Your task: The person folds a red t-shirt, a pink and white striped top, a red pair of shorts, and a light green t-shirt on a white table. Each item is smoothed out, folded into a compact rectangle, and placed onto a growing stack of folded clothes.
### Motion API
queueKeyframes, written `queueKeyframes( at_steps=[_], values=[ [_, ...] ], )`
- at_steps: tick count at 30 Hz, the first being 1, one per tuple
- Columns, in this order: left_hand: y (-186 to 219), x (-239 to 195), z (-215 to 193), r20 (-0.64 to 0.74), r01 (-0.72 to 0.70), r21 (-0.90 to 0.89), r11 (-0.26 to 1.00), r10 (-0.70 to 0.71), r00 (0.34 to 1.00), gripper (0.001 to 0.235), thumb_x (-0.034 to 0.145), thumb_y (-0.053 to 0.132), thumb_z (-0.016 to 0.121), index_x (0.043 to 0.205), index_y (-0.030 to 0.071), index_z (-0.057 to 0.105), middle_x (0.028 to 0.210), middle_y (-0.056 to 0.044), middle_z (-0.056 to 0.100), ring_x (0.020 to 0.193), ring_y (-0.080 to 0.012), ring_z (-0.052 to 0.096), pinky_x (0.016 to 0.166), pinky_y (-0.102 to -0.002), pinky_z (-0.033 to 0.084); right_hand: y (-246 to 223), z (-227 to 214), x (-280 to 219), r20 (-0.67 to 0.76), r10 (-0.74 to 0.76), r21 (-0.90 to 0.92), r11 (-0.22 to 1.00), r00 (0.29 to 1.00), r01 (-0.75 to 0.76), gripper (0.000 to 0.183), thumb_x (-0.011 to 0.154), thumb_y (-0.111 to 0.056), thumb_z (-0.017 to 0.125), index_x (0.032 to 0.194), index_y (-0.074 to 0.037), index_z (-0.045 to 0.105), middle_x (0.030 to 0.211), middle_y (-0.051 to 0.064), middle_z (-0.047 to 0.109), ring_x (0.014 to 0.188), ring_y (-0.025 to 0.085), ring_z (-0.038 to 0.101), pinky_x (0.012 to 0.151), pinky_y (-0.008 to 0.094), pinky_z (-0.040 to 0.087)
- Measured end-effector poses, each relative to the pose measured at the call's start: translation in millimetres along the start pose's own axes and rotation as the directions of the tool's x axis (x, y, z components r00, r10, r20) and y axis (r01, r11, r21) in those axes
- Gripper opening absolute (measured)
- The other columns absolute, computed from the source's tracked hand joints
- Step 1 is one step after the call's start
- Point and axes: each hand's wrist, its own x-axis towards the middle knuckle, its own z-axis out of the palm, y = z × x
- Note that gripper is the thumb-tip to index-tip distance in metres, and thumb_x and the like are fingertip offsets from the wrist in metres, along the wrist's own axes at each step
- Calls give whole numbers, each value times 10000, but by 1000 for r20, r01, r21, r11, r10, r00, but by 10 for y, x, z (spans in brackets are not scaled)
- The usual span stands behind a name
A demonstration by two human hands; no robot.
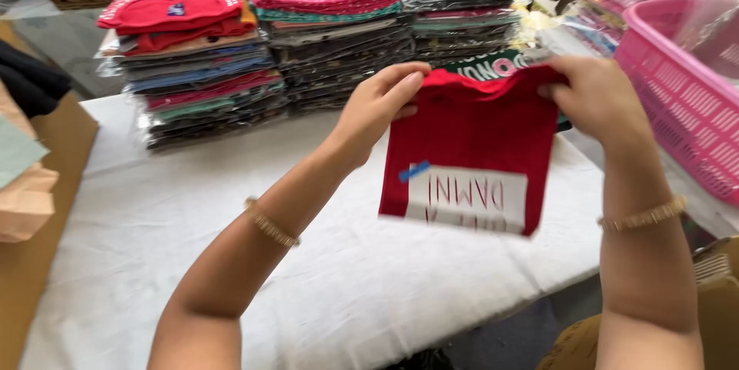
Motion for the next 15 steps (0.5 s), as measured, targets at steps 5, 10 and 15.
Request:
queueKeyframes(
  at_steps=[5,10,15],
  values=[
    [-480,993,329,10,-156,7,988,156,988,467,1029,344,599,1407,69,613,1310,-43,668,1180,-131,611,999,-297,501,726,71,634,-202,-67,-42,997,977,60,225,923,-45,737,1144,-67,774,1018,196,743,878,344,716,767,429,554],
    [-1357,1480,728,-19,-175,19,984,176,984,509,1015,360,625,1428,62,613,1264,-74,690,1091,-161,609,937,-303,501,1614,760,636,-407,-4,117,992,913,56,230,968,44,651,1099,-100,774,1034,136,757,916,264,740,797,385,572],
    [-2414,1281,1046,11,183,144,973,-187,982,627,982,436,610,1488,80,507,1448,-80,560,1302,-188,537,1034,-320,462,2118,1710,26,-351,256,133,966,901,-222,429,828,108,573,1037,-169,825,959,163,757,901,321,716,883,407,530]
  ],
)
